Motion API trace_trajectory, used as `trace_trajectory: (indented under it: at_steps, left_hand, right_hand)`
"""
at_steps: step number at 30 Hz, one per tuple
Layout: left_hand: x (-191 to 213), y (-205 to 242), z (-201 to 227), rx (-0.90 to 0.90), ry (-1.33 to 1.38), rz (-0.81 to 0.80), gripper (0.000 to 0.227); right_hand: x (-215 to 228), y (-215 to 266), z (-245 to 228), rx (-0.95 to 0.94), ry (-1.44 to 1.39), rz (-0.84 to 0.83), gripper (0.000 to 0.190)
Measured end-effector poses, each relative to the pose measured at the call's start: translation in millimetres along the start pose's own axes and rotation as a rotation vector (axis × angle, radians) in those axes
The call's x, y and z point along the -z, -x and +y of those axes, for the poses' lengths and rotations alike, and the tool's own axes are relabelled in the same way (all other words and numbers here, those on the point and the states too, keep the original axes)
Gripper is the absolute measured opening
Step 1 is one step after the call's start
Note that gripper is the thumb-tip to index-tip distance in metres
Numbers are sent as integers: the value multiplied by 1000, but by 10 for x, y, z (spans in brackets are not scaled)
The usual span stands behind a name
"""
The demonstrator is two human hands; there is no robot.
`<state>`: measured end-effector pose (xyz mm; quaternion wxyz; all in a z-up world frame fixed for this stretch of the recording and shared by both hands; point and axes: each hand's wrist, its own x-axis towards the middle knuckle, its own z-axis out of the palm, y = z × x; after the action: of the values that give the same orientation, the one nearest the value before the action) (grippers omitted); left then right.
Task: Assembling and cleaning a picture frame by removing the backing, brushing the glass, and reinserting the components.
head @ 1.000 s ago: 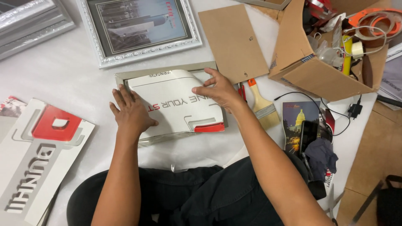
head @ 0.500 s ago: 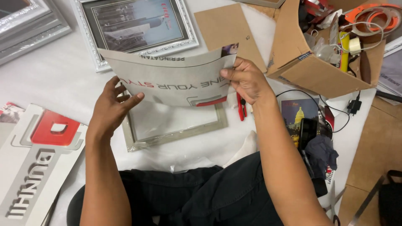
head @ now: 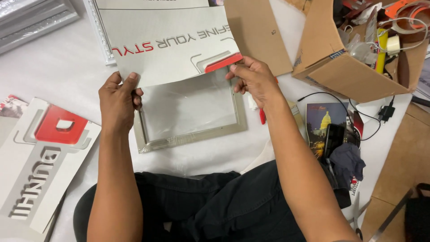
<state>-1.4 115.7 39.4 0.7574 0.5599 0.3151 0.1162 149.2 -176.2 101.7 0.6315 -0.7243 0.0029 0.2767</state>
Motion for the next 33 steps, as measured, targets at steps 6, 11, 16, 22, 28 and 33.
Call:
trace_trajectory:
  at_steps: [6, 11, 16, 22, 28, 33]
  left_hand:
    - [-1, -32, -19, -2, 131, 7, 52]
    - [15, -46, -40, -92, 32, -3, 95]
    - [53, -117, -129, -58, -18, 47, 81]
    - [37, -164, -168, -78, -58, 64, 71]
    - [87, -152, -193, -119, -161, 99, 66]
    - [21, -94, -117, -180, -338, 112, 59]
  right_hand:
    - [-24, -47, 49, -8, -47, -41, 39]
    - [171, -2, -187, 32, 218, 178, 33]
    - [339, 352, -525, 145, 445, 237, 16]
    - [698, 338, -32, -141, 902, 86, 29]
    - [863, 44, 735, -149, 1135, -28, 49]
    - [748, -64, 692, -145, 1386, -84, 45]
